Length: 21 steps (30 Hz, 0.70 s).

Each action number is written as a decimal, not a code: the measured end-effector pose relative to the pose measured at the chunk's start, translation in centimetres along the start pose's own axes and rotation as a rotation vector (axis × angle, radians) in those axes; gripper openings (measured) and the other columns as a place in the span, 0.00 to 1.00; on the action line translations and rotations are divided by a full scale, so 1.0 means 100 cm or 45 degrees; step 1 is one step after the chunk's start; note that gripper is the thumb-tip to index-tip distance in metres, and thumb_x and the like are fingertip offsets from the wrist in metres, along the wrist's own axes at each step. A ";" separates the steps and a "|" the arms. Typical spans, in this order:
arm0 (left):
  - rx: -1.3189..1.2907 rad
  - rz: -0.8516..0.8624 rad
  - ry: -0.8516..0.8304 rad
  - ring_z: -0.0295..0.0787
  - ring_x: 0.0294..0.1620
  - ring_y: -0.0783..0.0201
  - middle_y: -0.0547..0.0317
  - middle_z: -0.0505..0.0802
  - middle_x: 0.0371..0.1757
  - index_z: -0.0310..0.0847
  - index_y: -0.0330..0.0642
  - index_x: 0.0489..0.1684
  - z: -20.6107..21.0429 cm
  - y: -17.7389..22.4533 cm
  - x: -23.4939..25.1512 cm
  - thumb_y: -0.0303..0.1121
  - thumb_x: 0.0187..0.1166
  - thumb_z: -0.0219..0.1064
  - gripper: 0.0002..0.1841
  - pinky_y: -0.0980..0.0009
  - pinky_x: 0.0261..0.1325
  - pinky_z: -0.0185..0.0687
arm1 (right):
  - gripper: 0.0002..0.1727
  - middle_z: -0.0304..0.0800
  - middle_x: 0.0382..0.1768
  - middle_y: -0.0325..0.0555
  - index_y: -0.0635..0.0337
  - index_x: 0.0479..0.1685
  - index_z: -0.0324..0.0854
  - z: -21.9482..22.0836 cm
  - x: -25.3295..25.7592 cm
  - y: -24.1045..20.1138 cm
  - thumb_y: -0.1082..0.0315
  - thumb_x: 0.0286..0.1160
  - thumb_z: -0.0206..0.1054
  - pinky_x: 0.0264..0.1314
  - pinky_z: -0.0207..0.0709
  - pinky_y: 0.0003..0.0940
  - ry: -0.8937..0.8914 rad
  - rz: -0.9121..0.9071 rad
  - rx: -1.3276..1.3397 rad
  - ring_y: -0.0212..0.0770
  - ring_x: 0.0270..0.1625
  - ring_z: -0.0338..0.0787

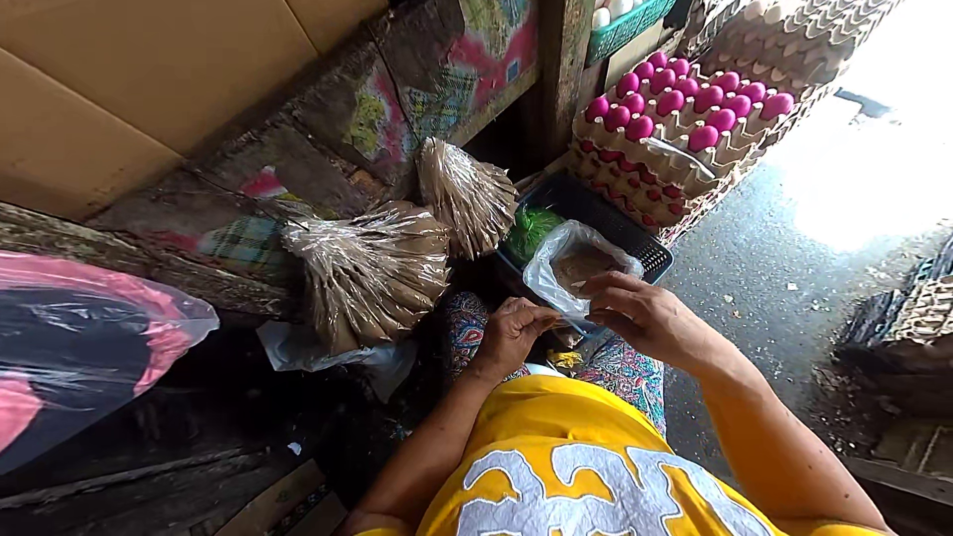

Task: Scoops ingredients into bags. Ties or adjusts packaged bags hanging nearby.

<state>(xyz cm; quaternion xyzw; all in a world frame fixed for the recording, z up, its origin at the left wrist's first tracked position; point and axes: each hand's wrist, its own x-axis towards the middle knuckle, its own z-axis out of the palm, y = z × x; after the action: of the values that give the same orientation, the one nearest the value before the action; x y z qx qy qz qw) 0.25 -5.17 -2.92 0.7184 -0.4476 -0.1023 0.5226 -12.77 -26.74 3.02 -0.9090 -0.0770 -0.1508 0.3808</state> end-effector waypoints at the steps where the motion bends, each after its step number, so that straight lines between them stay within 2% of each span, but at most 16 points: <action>1: 0.004 -0.013 0.015 0.90 0.54 0.69 0.57 0.96 0.45 0.95 0.40 0.48 0.000 -0.003 -0.001 0.33 0.82 0.69 0.10 0.68 0.69 0.81 | 0.12 0.90 0.59 0.48 0.62 0.40 0.90 0.000 0.000 0.003 0.64 0.82 0.65 0.63 0.86 0.38 0.020 0.018 0.025 0.39 0.61 0.91; 4: 0.043 -0.042 0.085 0.92 0.55 0.67 0.56 0.97 0.47 0.95 0.39 0.48 -0.003 -0.014 -0.003 0.31 0.81 0.69 0.09 0.62 0.73 0.81 | 0.11 0.91 0.59 0.52 0.64 0.49 0.89 -0.007 0.001 0.021 0.69 0.82 0.63 0.61 0.87 0.46 0.158 0.161 -0.033 0.45 0.59 0.92; 6: 0.061 -0.060 0.123 0.92 0.59 0.63 0.53 0.97 0.49 0.95 0.37 0.46 -0.008 -0.021 -0.008 0.29 0.79 0.71 0.08 0.61 0.73 0.81 | 0.10 0.91 0.56 0.56 0.64 0.52 0.88 -0.005 0.001 0.046 0.73 0.84 0.62 0.58 0.85 0.59 0.183 0.367 -0.216 0.54 0.56 0.93; 7: 0.072 -0.064 0.135 0.91 0.59 0.63 0.52 0.96 0.51 0.95 0.37 0.45 -0.009 -0.023 -0.010 0.29 0.79 0.71 0.08 0.64 0.71 0.83 | 0.10 0.91 0.54 0.59 0.64 0.52 0.88 0.000 0.001 0.059 0.73 0.84 0.62 0.55 0.82 0.67 0.127 0.521 -0.309 0.61 0.55 0.92; 9: 0.097 -0.078 0.155 0.90 0.58 0.65 0.53 0.95 0.51 0.96 0.38 0.45 -0.011 -0.027 -0.013 0.29 0.78 0.72 0.07 0.68 0.67 0.84 | 0.10 0.91 0.53 0.65 0.64 0.53 0.89 0.014 -0.002 0.089 0.70 0.83 0.65 0.58 0.76 0.76 -0.088 0.796 -0.457 0.71 0.60 0.88; 12: 0.131 -0.101 0.179 0.87 0.53 0.68 0.56 0.92 0.46 0.96 0.40 0.45 -0.011 -0.027 -0.015 0.29 0.78 0.72 0.07 0.73 0.62 0.83 | 0.13 0.91 0.54 0.66 0.63 0.56 0.89 0.036 -0.006 0.118 0.66 0.80 0.69 0.67 0.67 0.74 -0.384 0.965 -0.615 0.70 0.65 0.85; 14: 0.153 -0.083 0.193 0.87 0.52 0.67 0.55 0.93 0.45 0.96 0.40 0.45 -0.009 -0.028 -0.013 0.28 0.77 0.73 0.07 0.72 0.61 0.82 | 0.13 0.91 0.54 0.64 0.63 0.57 0.89 0.042 -0.007 0.127 0.67 0.80 0.69 0.71 0.64 0.71 -0.459 0.981 -0.674 0.68 0.65 0.85; 18: 0.223 -0.037 0.206 0.89 0.55 0.62 0.53 0.94 0.45 0.96 0.40 0.44 -0.007 -0.031 -0.005 0.28 0.75 0.74 0.07 0.66 0.65 0.81 | 0.12 0.91 0.55 0.65 0.64 0.55 0.90 0.045 -0.009 0.139 0.74 0.77 0.68 0.73 0.63 0.72 -0.427 0.945 -0.640 0.69 0.65 0.85; 21: 0.254 -0.027 0.190 0.89 0.57 0.60 0.52 0.95 0.46 0.97 0.41 0.43 -0.005 -0.032 0.000 0.29 0.75 0.75 0.06 0.64 0.68 0.80 | 0.13 0.88 0.58 0.67 0.62 0.56 0.91 0.046 -0.011 0.147 0.73 0.76 0.70 0.71 0.65 0.73 -0.373 0.943 -0.641 0.69 0.67 0.82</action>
<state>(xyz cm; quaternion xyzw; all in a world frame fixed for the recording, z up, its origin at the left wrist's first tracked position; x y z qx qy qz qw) 2.30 -4.68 -5.43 0.7771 -0.4079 -0.0089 0.4793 -9.09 -33.75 -10.23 -0.9511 0.2386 0.1109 0.1620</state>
